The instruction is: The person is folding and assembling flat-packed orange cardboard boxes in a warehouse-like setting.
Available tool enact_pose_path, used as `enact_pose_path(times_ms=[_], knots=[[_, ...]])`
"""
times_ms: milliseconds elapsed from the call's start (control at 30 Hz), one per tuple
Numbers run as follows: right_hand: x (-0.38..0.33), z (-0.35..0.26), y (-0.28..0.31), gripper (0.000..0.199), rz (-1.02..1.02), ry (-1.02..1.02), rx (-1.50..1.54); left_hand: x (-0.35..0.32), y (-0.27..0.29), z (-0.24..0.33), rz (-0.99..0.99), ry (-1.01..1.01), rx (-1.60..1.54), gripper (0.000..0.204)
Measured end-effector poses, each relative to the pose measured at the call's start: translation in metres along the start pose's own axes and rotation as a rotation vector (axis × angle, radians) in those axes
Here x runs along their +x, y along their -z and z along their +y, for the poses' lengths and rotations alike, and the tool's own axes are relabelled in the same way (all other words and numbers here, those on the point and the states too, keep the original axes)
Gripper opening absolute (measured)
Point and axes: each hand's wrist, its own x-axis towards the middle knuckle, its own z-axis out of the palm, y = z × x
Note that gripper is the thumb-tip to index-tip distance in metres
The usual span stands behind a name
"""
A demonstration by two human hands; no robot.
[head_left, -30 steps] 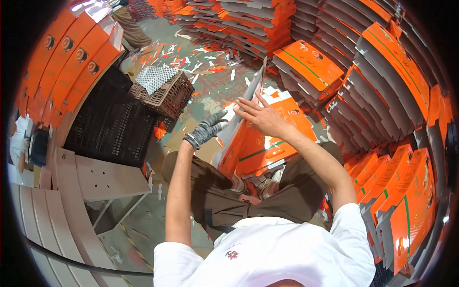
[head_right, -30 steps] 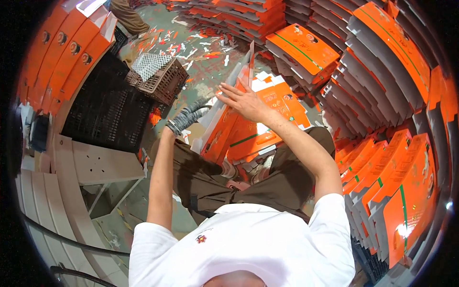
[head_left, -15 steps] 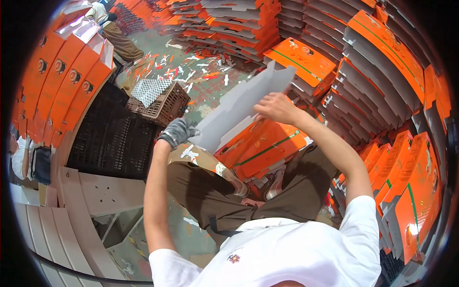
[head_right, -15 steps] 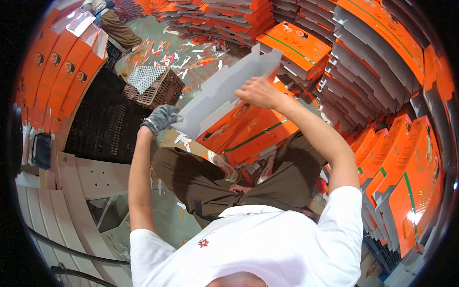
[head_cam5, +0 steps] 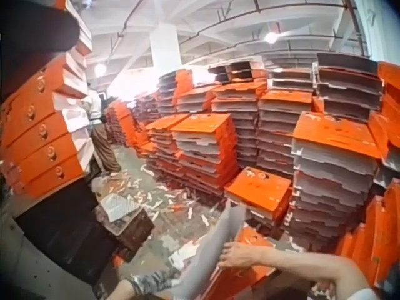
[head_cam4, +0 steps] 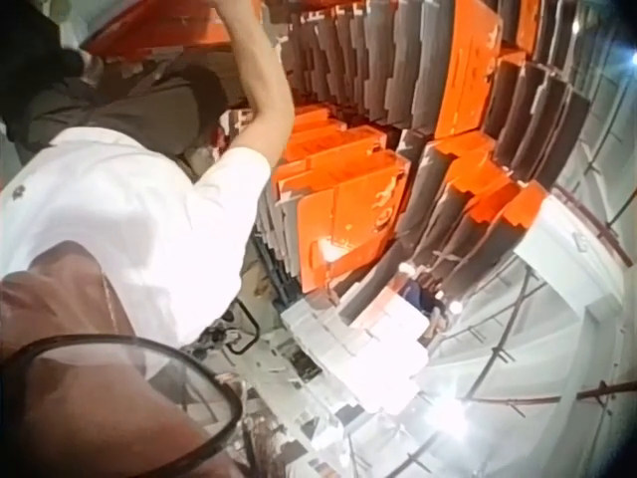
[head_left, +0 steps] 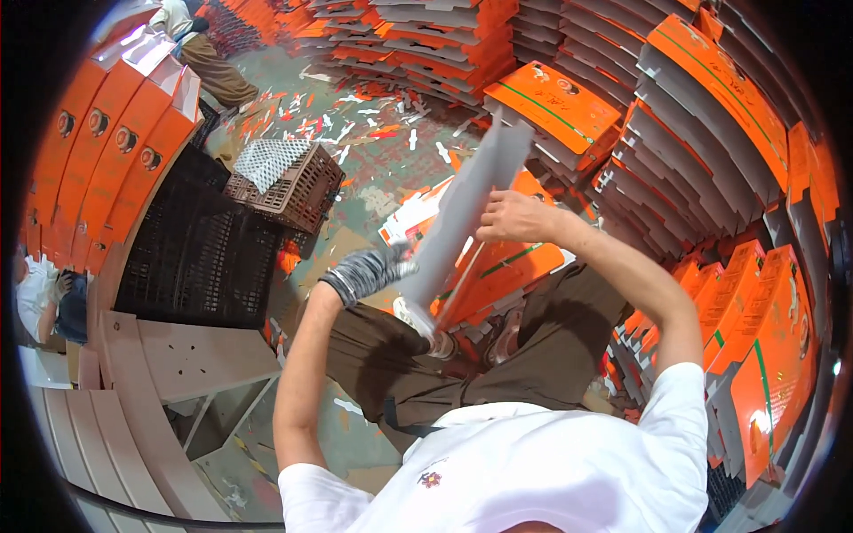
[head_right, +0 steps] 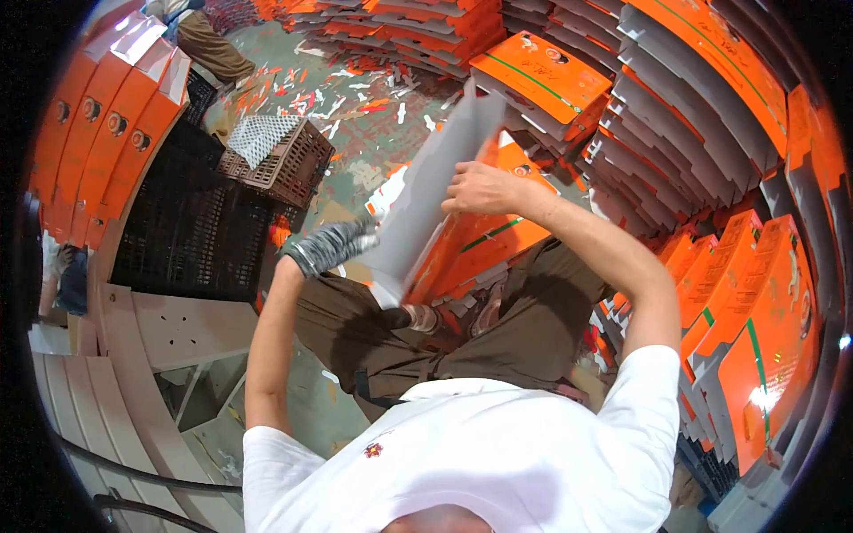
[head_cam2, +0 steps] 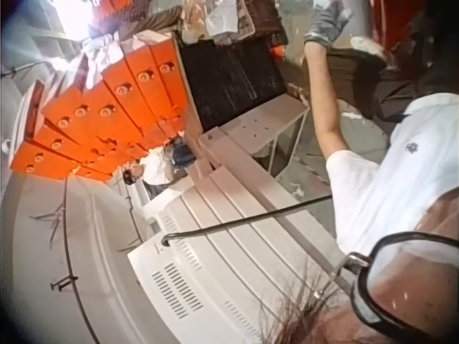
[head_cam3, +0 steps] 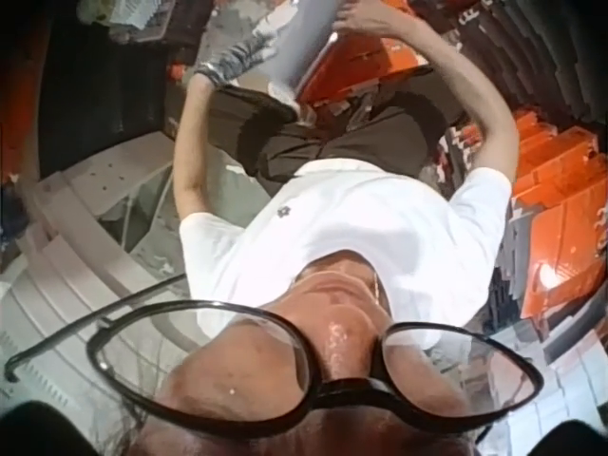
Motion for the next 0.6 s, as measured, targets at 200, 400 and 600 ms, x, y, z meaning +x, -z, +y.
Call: enact_pose_path(times_ms=[200, 400, 600], knots=[[0.03, -0.006, 0.049, 0.009, -0.107, 0.381, -0.231, 0.051, 0.044, 0.041, 0.538, -0.536, 0.782, 0.03], [0.0, 0.03, 0.087, 0.034, 0.301, -0.473, 0.125, 0.05, 0.041, -0.021, 0.423, -0.241, 0.841, 0.013], [-0.111, -0.014, -0.037, 0.065, 0.701, -1.335, 1.311, 0.048, -0.005, -0.012, 0.541, -0.182, 0.236, 0.036]])
